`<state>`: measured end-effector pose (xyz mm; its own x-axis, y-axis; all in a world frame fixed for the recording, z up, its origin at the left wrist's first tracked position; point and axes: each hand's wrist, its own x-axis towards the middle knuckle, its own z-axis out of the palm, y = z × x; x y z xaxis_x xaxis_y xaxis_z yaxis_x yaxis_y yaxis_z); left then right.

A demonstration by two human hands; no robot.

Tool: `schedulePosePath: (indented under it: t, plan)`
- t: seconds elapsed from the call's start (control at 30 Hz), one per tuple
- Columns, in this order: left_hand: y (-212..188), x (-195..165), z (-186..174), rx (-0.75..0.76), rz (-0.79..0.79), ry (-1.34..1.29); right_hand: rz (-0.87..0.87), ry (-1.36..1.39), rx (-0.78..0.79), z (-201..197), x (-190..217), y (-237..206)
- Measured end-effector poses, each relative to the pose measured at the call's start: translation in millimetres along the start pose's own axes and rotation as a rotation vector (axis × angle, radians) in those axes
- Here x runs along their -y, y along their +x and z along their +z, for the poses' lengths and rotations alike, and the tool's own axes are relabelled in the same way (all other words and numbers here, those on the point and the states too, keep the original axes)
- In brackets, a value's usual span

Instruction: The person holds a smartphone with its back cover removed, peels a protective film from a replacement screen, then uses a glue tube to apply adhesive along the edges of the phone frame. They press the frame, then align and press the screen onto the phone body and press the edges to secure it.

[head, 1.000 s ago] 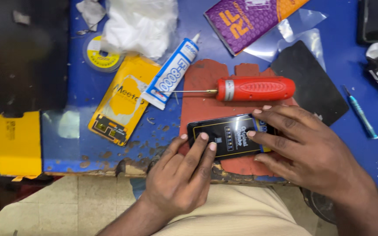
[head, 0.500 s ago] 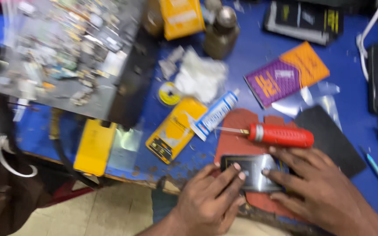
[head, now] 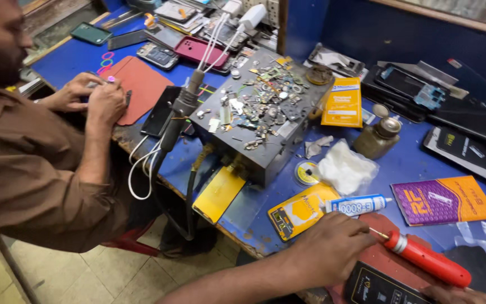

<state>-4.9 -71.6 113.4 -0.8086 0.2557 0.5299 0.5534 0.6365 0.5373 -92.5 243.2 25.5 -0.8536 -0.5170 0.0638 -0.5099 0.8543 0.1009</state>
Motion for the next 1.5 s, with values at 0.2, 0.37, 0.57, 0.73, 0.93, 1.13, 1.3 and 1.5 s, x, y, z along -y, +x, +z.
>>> schedulePosePath:
  t: [0.2,0.37,0.57,0.73,0.93,1.13,1.3,1.5]
  plan:
    - [6.4,-1.4,9.5,0.318,-0.031,-0.319,0.116,0.027,0.09,-30.5,18.0,39.5]
    - [31.7,-1.3,24.4,0.46,-0.001,-0.303,0.206,0.094,0.111,-48.4,18.2,52.5]
    - [22.9,-6.2,19.2,0.137,-0.141,-0.668,0.413,0.48,-0.197,-61.6,-5.3,51.9]
    - [20.8,-32.8,30.1,-0.137,-0.474,-1.131,0.545,1.206,-0.359,-84.1,32.4,-5.4]
    - [6.2,-59.9,38.2,-0.183,-0.539,-1.074,0.485,1.674,-0.209,-88.4,90.9,-51.4]
    - [17.3,-53.5,7.9,-0.067,-0.481,-1.256,0.446,1.762,-0.151,-94.3,94.0,-57.7]
    - [32.3,-54.8,-14.9,-0.098,-0.508,-1.169,0.393,1.795,-0.098,-87.3,93.2,-64.1]
    - [38.8,-59.9,-21.4,-0.113,-0.54,-1.115,0.392,1.785,-0.09,-83.2,90.3,-63.3]
